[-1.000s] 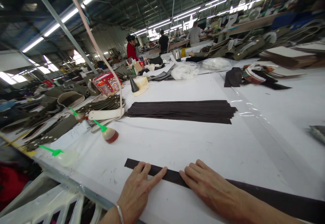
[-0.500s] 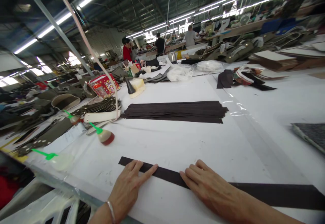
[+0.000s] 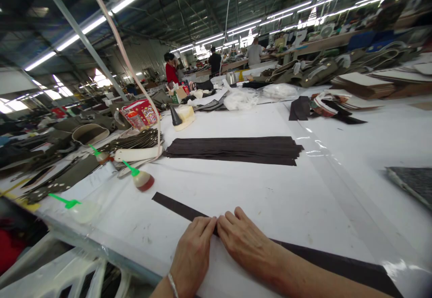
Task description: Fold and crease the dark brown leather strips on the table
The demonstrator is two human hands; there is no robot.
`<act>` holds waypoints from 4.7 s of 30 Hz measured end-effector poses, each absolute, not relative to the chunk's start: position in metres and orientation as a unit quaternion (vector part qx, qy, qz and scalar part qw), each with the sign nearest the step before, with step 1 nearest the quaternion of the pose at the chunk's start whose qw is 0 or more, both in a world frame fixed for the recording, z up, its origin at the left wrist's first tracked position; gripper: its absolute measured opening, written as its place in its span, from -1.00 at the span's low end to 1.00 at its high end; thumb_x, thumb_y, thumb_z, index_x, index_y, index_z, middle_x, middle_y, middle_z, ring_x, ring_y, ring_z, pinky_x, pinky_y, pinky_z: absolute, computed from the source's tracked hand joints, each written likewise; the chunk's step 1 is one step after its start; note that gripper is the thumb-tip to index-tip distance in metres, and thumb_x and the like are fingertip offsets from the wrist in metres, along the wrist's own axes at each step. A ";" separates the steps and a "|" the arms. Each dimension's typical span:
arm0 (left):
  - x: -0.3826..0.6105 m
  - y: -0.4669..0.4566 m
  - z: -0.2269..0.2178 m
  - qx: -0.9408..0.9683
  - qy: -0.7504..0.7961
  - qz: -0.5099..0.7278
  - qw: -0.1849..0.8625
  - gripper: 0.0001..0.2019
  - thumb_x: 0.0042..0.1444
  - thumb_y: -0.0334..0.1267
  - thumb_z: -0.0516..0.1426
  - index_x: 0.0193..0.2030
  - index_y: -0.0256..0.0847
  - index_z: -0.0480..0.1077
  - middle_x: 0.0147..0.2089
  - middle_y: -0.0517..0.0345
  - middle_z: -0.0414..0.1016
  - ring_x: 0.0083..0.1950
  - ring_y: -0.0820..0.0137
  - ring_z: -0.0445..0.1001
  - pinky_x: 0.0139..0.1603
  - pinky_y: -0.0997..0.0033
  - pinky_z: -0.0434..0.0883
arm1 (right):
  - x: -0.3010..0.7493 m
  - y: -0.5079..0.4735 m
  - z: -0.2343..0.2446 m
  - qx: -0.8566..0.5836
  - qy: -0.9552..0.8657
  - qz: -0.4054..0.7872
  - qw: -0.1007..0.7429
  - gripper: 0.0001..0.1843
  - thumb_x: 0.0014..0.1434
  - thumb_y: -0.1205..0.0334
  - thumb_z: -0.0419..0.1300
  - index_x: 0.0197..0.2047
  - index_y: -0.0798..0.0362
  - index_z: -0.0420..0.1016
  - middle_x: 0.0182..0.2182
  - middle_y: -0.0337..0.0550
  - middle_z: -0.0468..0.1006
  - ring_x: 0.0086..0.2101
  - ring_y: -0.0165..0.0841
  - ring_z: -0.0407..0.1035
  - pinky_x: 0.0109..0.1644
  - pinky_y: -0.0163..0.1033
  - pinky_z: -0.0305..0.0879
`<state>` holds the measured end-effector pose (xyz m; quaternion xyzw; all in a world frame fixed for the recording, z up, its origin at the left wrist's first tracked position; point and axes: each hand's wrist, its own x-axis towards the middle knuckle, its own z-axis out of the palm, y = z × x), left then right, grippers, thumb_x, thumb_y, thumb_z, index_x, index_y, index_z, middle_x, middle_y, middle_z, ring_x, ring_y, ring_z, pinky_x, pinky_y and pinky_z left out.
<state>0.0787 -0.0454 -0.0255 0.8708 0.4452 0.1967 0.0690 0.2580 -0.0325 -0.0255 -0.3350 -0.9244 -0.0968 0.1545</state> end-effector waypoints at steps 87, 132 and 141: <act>0.118 -0.046 -0.022 0.938 0.307 0.145 0.072 -0.46 0.15 -0.58 -0.07 0.27 -0.22 0.19 -0.01 -0.04 0.38 -0.06 0.21 0.33 -0.03 0.14 0.47 | 0.345 -0.081 -0.022 -0.401 -0.906 0.004 0.139 -0.79 0.16 0.57 0.11 -0.18 0.11 0.32 -0.30 -0.20 0.33 -0.32 -0.28 0.17 -0.17 -0.16 0.09; 0.131 -0.041 -0.021 0.960 0.259 0.080 0.069 -0.40 0.19 -0.51 0.03 0.35 -0.13 0.04 -0.12 0.03 0.34 -0.15 0.23 0.28 -0.11 0.16 0.45 | 0.376 -0.096 -0.014 -0.390 -0.912 -0.040 0.123 -0.84 0.27 0.47 0.02 -0.12 0.21 0.37 -0.36 -0.15 0.31 -0.36 -0.31 0.14 -0.17 -0.14 0.10; 0.135 -0.044 -0.017 0.966 0.255 0.044 0.012 -0.27 0.08 -0.62 -0.01 0.38 -0.03 -0.03 -0.14 0.06 0.31 -0.16 0.26 0.28 -0.09 0.20 0.43 | 0.397 -0.115 -0.010 -0.405 -0.905 -0.051 0.121 -0.75 0.25 0.53 -0.05 -0.09 0.22 0.38 -0.35 -0.13 0.31 -0.35 -0.29 0.16 -0.13 -0.10 0.11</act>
